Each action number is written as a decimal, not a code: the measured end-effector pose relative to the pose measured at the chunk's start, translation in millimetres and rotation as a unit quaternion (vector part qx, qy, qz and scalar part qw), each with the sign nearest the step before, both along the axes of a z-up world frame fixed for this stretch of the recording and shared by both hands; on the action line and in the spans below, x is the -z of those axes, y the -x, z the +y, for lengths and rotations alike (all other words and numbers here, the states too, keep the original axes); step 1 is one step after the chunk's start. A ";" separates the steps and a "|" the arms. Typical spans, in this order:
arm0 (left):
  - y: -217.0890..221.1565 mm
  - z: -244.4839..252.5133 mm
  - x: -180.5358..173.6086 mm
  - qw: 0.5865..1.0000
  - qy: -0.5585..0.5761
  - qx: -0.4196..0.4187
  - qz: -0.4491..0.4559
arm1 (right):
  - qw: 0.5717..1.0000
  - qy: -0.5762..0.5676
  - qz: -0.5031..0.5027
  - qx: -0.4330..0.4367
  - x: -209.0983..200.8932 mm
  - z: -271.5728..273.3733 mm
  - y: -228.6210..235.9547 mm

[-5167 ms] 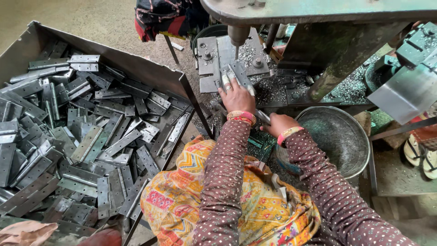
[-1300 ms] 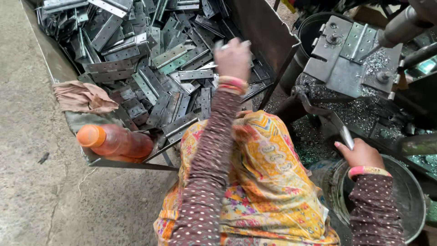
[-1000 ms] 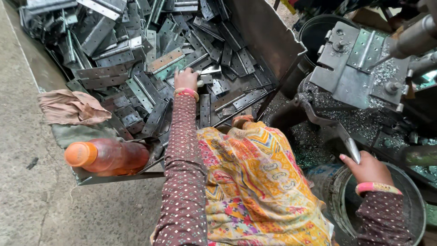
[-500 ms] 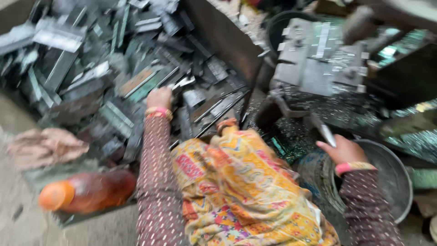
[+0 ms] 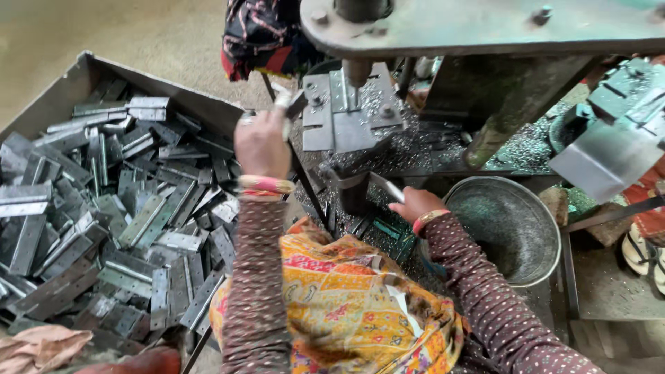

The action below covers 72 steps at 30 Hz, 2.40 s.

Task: The person sits on the floor and operates a metalworking machine, placing metal pieces into the press and using a lever to activate the mechanism. They repeatedly pick up metal parts from a nearby bin and process them.

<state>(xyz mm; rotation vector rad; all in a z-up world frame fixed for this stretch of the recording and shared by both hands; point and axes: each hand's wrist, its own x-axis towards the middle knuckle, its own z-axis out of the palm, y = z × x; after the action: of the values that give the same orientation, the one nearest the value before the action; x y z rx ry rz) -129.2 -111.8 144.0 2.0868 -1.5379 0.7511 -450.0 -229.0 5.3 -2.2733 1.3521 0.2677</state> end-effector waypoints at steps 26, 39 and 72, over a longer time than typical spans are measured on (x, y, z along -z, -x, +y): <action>102.8 -82.7 87.3 0.983 -0.167 -0.059 0.052 | 1.000 0.018 0.001 -0.015 -13.1 11.0 0.6; 103.9 -84.2 109.5 0.982 -0.173 -0.001 0.081 | 0.999 0.008 0.022 -0.021 -18.4 13.7 -1.0; 193.9 -40.3 76.1 0.957 -0.108 0.207 0.171 | 0.791 -0.195 -0.518 0.260 13.1 -28.1 11.8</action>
<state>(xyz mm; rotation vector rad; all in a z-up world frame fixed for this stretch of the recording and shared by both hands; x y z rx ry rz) -323.1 -152.0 67.9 1.8151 -1.8244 0.0670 -461.8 -257.2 -7.8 -1.2174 1.0610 -0.7296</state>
